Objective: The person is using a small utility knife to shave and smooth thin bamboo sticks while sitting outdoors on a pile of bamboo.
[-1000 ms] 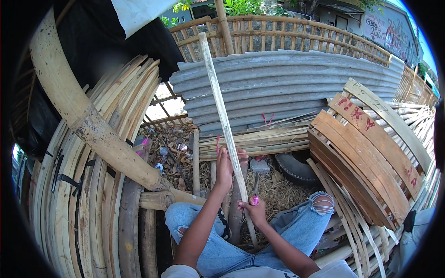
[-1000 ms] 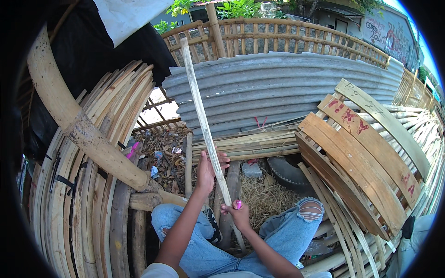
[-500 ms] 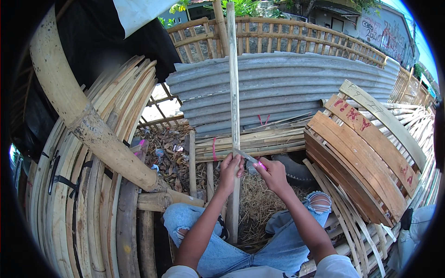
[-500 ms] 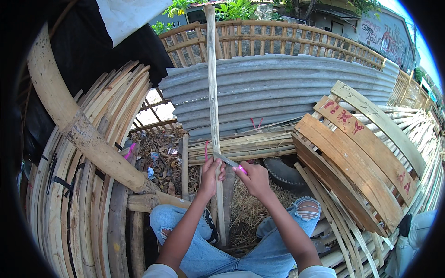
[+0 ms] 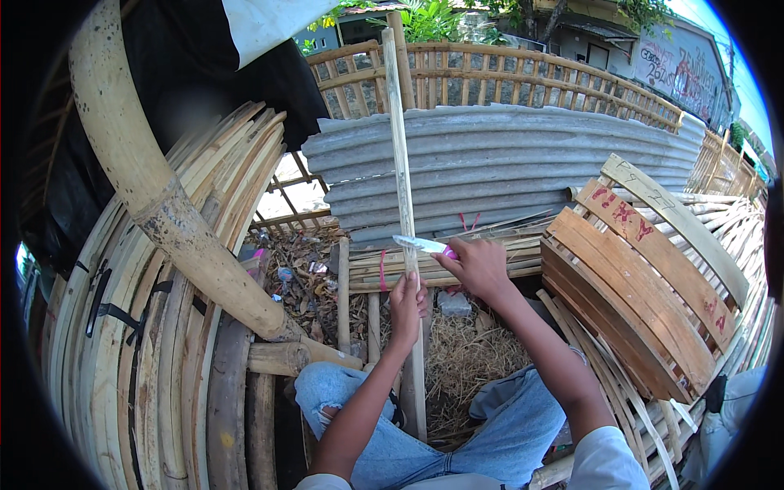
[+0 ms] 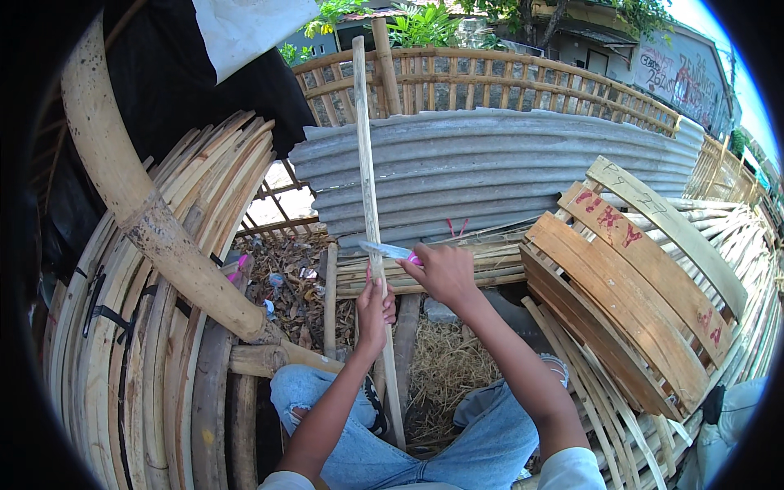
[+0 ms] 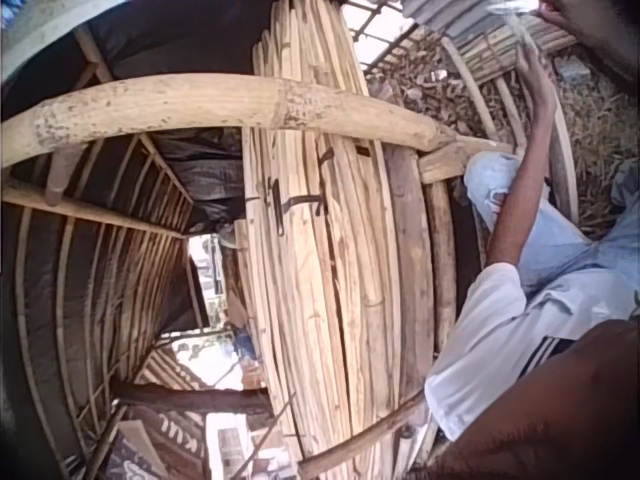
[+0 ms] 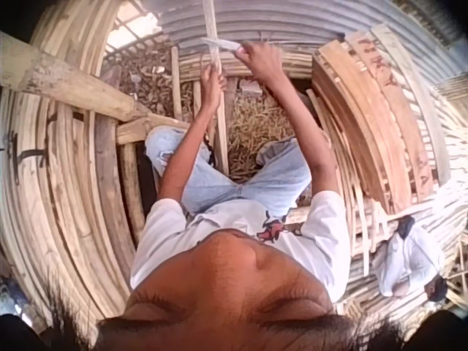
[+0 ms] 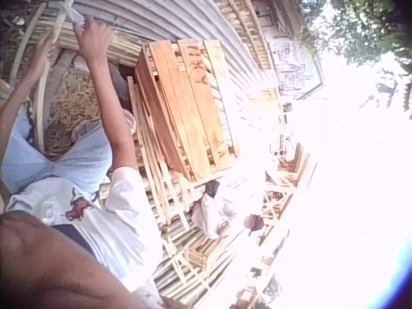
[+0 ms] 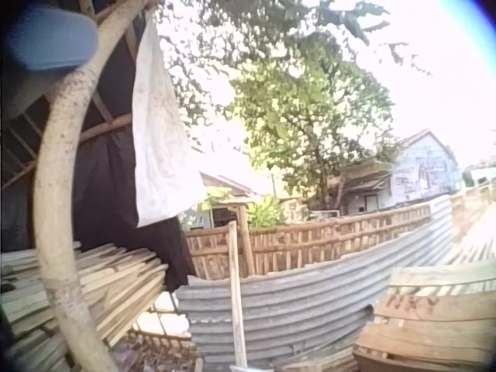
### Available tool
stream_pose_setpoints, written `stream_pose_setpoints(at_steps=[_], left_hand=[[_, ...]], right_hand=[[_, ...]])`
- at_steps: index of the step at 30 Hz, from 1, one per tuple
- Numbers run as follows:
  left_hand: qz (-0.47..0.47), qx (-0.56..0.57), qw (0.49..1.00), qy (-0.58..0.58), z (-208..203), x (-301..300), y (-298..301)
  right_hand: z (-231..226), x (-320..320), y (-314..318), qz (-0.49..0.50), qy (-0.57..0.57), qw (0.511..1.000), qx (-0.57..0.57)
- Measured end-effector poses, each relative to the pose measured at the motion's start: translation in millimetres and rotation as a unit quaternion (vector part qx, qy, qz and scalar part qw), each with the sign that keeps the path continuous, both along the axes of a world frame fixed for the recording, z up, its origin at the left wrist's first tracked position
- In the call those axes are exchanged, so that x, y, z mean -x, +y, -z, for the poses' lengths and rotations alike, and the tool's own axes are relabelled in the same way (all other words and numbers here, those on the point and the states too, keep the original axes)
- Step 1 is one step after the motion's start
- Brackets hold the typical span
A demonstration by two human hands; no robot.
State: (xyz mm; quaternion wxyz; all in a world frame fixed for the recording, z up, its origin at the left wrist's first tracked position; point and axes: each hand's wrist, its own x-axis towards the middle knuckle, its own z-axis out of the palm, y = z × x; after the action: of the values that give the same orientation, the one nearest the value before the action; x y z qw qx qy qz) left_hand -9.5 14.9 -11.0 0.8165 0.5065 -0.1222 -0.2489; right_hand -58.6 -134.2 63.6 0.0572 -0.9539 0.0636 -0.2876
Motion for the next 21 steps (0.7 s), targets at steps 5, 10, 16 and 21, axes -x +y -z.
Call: stream_pose_setpoints(at_steps=[5,10,16,21], left_hand=[[0.017,-0.012,1.000,0.000,4.8,10.8,-4.3],[0.005,-0.029,0.999,-0.038,-1.2,8.5,-0.7],[0.000,-0.011,0.999,-0.040,-11.5,-6.9,-5.0],[0.013,0.003,1.000,-0.013,-14.6,-28.0,-0.9]], right_hand=[[-30.2,-15.9,-16.2,0.073,-0.048,0.996,-0.030],[-9.4,1.3,16.0,-0.066,0.064,0.993,0.075],[-20.1,-19.0,5.6,-0.063,0.060,0.993,0.086],[-23.2,-34.7,9.2,-0.064,0.010,0.993,0.094]])
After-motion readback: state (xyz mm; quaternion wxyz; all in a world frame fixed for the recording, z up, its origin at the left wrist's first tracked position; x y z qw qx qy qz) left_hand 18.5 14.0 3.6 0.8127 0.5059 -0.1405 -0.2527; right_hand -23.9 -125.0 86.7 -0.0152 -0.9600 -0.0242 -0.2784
